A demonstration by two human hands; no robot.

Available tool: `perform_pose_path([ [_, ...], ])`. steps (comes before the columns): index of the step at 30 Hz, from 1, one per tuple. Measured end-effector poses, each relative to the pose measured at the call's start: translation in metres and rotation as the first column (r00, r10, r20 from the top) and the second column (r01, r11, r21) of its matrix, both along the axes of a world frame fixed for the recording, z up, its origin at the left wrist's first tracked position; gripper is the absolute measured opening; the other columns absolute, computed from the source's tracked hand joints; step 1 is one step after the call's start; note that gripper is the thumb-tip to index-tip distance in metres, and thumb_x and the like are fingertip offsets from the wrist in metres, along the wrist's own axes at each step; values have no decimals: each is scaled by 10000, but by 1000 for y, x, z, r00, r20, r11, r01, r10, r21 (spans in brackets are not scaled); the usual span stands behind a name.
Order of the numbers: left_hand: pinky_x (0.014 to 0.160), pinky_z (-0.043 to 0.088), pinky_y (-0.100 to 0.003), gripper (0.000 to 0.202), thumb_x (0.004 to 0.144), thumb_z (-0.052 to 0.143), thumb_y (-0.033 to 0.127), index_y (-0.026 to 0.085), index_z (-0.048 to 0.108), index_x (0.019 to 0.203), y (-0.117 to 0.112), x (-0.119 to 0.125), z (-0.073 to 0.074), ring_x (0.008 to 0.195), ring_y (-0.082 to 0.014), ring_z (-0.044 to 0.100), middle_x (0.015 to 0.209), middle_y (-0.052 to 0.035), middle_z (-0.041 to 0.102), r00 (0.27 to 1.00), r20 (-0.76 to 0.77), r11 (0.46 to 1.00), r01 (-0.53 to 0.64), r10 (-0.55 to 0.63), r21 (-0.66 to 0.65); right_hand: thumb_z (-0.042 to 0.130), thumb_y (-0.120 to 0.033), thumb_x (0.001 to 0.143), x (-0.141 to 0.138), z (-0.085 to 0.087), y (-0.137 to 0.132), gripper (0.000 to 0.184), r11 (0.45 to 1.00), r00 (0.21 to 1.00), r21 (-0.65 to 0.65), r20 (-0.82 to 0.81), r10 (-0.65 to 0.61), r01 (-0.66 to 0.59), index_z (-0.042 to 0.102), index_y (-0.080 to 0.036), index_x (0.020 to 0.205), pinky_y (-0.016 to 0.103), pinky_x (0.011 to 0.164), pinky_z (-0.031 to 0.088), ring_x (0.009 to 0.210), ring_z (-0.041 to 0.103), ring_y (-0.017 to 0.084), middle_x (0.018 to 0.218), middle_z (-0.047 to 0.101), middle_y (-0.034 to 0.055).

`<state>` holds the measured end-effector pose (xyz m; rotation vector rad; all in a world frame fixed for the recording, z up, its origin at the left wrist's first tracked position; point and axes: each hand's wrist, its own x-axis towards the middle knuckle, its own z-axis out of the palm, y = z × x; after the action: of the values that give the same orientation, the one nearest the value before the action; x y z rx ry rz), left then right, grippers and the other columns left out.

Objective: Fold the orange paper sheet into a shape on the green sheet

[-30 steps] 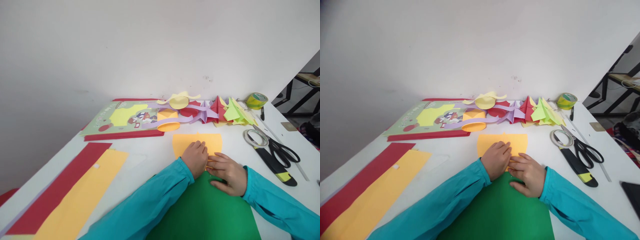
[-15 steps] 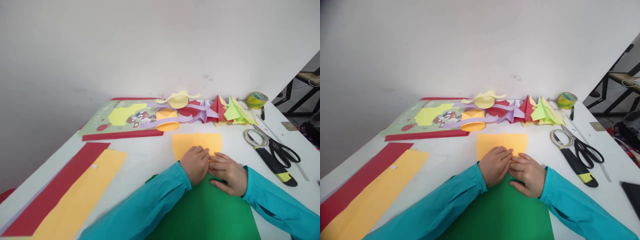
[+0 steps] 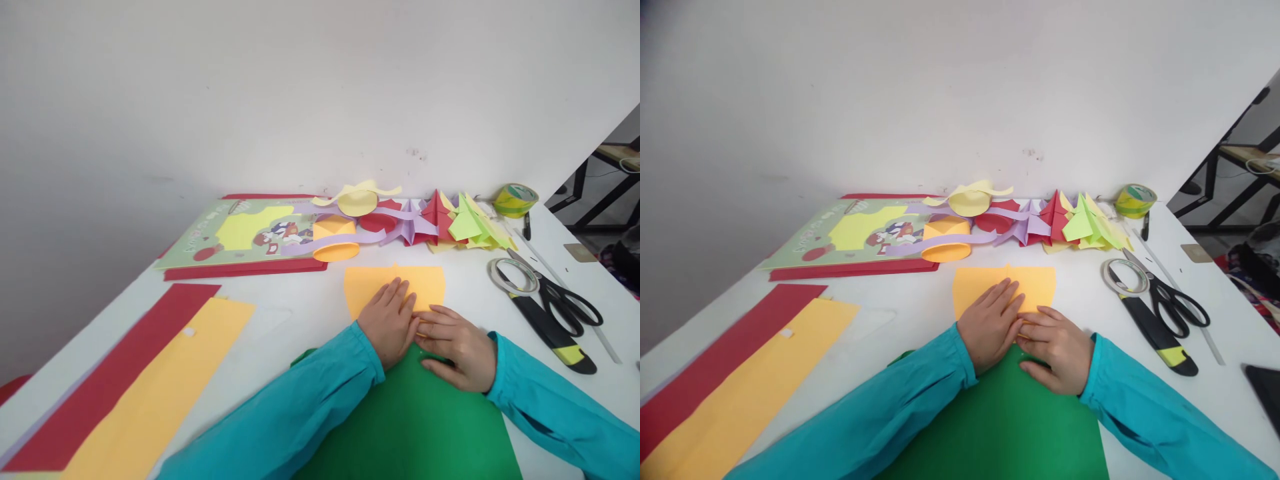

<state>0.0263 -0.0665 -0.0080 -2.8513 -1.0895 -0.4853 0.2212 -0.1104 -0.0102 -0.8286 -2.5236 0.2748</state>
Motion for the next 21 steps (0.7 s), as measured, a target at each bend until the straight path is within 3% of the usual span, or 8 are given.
perform_pose_path([
  [14, 1038, 381, -523, 589, 897, 473, 455, 46, 520, 1319, 10, -1, 3, 1312, -413, 402, 1393, -289, 440, 994, -38, 993, -105, 103, -61, 495, -305, 897, 0, 0, 0, 323, 1000, 1000, -7, 1, -4, 4, 654, -149, 1131, 474, 1078, 339, 1221, 519, 250, 1109, 689, 124],
  [21, 989, 398, -507, 623, 878, 499, 498, 72, 513, 1332, 17, 3, 13, 1248, -404, 445, 1380, -269, 461, 985, -97, 986, -151, 145, -65, 513, -290, 887, 0, 2, 0, 307, 1000, 1000, -1, -25, 4, -4, 662, -141, 1109, 504, 1035, 397, 1228, 490, 289, 1122, 680, 126],
])
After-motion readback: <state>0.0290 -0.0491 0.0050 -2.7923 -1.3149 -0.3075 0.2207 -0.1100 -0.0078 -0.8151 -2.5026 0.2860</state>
